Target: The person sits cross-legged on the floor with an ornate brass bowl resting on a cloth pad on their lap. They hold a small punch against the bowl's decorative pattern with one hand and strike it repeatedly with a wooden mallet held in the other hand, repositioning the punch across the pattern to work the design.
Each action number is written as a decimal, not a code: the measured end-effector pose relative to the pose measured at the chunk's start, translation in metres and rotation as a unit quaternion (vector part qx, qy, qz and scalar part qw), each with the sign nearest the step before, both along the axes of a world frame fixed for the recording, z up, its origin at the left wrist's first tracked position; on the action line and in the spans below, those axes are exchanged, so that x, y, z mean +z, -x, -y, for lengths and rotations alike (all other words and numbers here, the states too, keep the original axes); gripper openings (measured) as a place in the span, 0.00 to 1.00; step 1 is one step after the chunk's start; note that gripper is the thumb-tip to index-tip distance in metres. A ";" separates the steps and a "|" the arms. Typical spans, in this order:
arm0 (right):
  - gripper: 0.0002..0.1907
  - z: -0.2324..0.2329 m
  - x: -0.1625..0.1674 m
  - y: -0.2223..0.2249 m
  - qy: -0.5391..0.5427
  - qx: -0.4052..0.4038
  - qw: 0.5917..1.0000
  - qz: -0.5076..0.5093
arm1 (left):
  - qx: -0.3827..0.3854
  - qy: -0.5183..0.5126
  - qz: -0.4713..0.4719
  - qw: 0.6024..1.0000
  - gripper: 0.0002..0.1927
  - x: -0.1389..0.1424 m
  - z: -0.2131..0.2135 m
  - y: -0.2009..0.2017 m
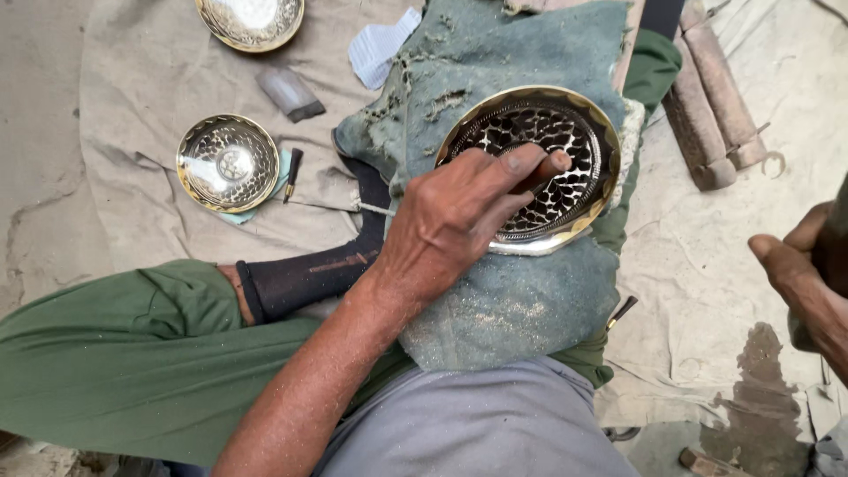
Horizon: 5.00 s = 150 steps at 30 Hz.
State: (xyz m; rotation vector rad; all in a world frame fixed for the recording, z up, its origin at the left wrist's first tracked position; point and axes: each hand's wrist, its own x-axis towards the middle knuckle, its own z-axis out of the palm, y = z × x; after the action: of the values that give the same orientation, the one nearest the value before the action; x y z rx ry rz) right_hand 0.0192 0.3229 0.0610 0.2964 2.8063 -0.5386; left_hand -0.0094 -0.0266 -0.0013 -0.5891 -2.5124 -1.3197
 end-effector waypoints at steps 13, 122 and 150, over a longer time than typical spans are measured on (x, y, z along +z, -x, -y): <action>0.18 -0.022 -0.012 -0.010 -0.051 0.122 0.991 -0.007 | -0.019 0.001 -0.005 1.000 0.24 -0.001 0.000 0.005; 0.07 0.013 -0.019 -0.007 -0.136 0.159 0.975 -0.079 | -0.037 -0.009 -0.012 0.999 0.25 -0.029 -0.005 0.000; 0.11 0.028 -0.018 -0.011 -0.096 0.095 0.988 -0.080 | -0.045 0.003 -0.015 0.999 0.26 -0.035 0.000 0.001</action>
State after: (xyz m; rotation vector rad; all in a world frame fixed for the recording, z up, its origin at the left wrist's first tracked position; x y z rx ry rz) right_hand 0.0298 0.2946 0.0435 0.0229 3.0047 -0.2590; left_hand -0.0108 -0.0262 -0.0366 -0.7251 -2.4941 -1.3241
